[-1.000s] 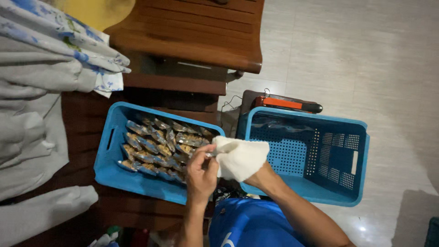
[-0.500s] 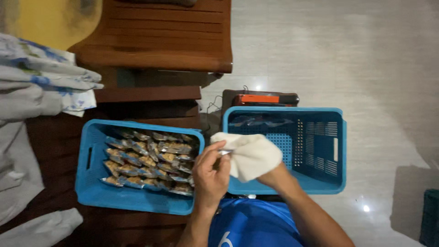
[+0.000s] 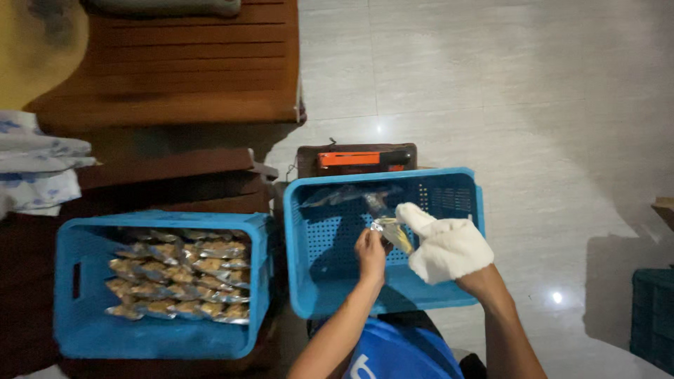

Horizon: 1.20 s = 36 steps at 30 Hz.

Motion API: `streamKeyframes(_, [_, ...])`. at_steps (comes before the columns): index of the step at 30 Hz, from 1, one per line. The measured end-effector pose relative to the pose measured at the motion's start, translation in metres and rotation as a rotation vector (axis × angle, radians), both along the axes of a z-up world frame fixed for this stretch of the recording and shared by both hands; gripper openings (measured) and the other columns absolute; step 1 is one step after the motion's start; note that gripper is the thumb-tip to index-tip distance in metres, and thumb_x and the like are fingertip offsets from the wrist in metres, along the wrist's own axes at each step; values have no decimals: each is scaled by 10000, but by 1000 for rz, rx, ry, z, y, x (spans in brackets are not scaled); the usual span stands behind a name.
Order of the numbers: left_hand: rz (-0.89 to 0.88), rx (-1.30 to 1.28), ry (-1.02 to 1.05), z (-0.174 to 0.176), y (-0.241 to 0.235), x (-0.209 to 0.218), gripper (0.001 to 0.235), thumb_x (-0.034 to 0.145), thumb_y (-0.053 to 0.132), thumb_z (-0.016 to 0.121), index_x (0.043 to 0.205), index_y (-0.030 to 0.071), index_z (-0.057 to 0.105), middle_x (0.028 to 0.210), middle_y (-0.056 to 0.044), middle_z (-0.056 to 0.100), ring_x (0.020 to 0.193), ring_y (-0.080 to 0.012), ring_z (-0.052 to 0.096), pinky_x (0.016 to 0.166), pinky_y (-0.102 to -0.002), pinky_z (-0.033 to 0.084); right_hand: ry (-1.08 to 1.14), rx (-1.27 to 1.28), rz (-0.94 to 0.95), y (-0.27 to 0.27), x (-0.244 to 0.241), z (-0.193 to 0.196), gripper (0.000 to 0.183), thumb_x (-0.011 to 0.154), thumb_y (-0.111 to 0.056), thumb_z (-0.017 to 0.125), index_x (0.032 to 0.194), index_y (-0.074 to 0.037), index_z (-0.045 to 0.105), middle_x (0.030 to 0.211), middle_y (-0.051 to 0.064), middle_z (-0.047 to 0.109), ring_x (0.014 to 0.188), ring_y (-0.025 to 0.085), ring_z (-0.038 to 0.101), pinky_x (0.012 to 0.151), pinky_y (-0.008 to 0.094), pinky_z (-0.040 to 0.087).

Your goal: The person seals clear plastic pouches containing nuts using a heat sealer, moves the sealed pouches into a blue crate, and then cleans the workspace with a white cloth.

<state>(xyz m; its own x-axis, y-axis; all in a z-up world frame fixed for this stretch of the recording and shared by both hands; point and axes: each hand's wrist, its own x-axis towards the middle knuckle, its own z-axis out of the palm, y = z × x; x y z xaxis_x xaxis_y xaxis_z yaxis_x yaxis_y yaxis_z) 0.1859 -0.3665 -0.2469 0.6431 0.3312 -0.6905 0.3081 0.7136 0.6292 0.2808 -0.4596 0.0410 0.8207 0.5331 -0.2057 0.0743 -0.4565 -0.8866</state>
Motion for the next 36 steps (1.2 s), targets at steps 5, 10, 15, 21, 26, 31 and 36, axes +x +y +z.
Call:
streamKeyframes(5, [144, -122, -14, -54, -76, 43, 195, 989, 250, 537, 964, 82, 632, 876, -44, 651, 753, -149, 648, 658, -305, 559, 161, -36, -20, -33, 18, 3, 160, 787, -106, 661, 746, 6, 768, 711, 111, 723, 609, 196, 665, 577, 322, 531])
streamKeyframes(10, [127, 165, 114, -70, -108, 53, 235, 967, 232, 535, 895, 30, 629, 808, -98, 652, 701, -204, 646, 611, -347, 566, 144, 33, -42, -70, 28, 6, 149, 777, -95, 669, 789, 21, 761, 793, 116, 750, 626, 175, 670, 596, 304, 549])
streamKeyframes(15, [579, -240, 216, -84, -84, 92, 231, 905, 247, 535, 1012, 77, 648, 937, -76, 682, 803, -311, 716, 729, -409, 643, 456, -30, -88, -88, 33, 4, 191, 817, -34, 672, 831, 99, 807, 783, 170, 797, 621, 160, 654, 587, 313, 549])
streamKeyframes(21, [563, -304, 196, -86, -67, 107, 290, 901, 287, 598, 1119, 98, 621, 1124, -101, 643, 898, -324, 730, 751, -439, 630, 620, 55, -71, -75, 40, 10, 506, 763, 38, 703, 1267, 86, 712, 1118, 157, 758, 702, 98, 582, 610, 281, 520])
streamKeyframes(26, [372, -391, 295, -68, -53, 86, 382, 895, 311, 678, 1234, 137, 648, 1214, -50, 646, 854, -271, 721, 725, -407, 605, 513, 141, 40, -38, 44, 13, 493, 738, 34, 739, 1221, 120, 694, 1359, 115, 696, 854, 90, 631, 716, 264, 553])
streamKeyframes(31, [182, -85, -194, 30, 24, 34, 216, 1032, 165, 645, 1210, 49, 686, 1052, -115, 727, 839, -186, 735, 723, -328, 618, 501, 147, 152, 31, 36, 29, 625, 675, 12, 776, 1288, 39, 660, 1427, 92, 664, 906, 69, 623, 753, 246, 554])
streamKeyframes(36, [204, 650, 21, 64, 179, -73, 221, 1045, 217, 607, 1183, 66, 690, 1002, -105, 743, 861, -177, 711, 757, -300, 585, 512, -43, 229, 87, 14, 28, 688, 619, -13, 791, 1299, -50, 693, 1364, 63, 729, 804, 74, 620, 648, 264, 554])
